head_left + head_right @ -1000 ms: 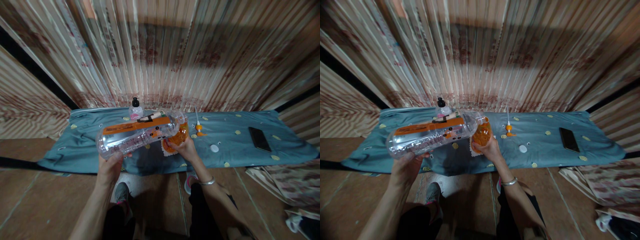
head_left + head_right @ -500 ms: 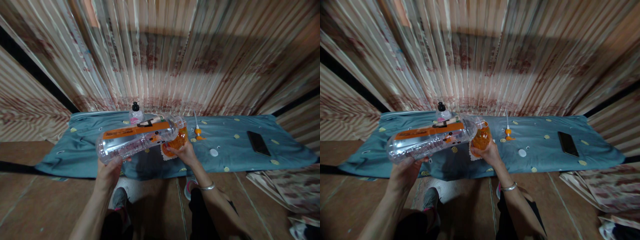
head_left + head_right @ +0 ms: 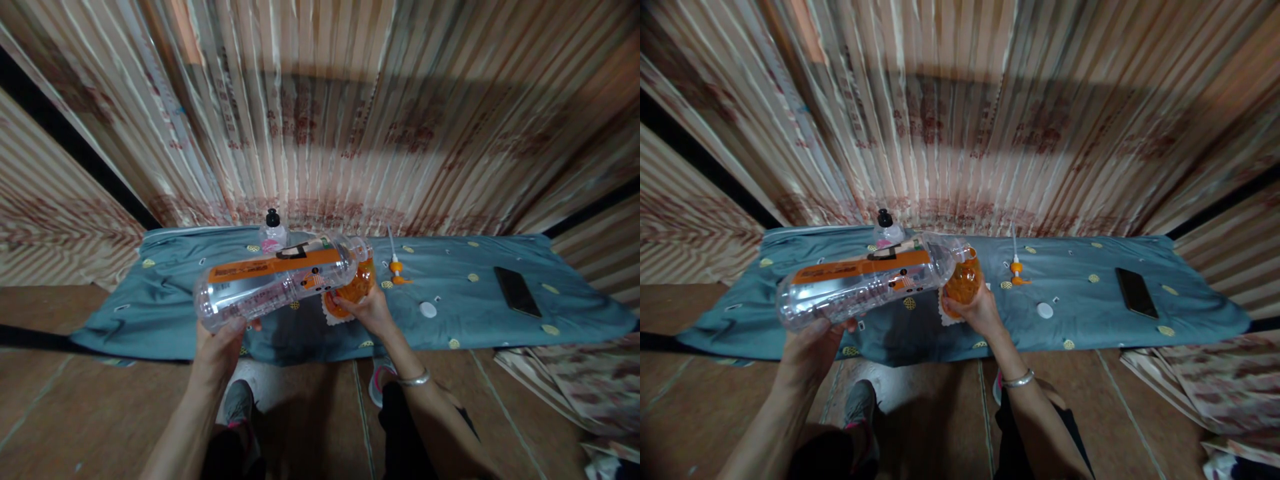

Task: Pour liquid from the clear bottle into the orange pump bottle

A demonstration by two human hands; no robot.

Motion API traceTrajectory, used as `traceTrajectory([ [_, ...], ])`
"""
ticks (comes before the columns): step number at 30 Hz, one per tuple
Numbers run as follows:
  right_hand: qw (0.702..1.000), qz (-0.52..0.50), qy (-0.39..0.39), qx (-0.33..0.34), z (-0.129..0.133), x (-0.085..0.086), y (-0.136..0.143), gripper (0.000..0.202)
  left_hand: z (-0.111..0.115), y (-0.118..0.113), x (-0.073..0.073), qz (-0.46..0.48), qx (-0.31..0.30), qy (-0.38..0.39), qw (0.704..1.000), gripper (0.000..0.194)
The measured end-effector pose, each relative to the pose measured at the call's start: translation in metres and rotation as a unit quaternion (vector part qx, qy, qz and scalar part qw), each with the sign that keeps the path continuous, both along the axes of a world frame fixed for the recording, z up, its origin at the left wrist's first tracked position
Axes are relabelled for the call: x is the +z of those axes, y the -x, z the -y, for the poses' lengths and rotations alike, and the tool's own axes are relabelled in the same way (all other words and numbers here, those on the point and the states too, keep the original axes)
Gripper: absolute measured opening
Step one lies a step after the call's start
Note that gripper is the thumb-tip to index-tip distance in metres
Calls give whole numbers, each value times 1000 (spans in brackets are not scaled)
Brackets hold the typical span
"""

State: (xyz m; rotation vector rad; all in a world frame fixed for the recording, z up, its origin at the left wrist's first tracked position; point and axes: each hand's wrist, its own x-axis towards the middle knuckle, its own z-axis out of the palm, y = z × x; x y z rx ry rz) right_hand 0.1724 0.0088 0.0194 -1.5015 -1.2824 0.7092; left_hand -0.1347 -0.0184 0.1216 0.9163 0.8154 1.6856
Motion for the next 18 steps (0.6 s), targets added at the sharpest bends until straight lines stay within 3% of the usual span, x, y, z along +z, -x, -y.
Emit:
traceTrajectory([
  [8,999,35,10,-12,2,8,-1,91,-1,-3,2,-21,16,7,1000,64],
  [14,1000,19,17,13,1,11,-2,77,0,-3,5,-29,30,15,999,86],
  [18,1000,-1,4,22,2,15,-1,74,0,-2,6,-32,24,5,999,88],
])
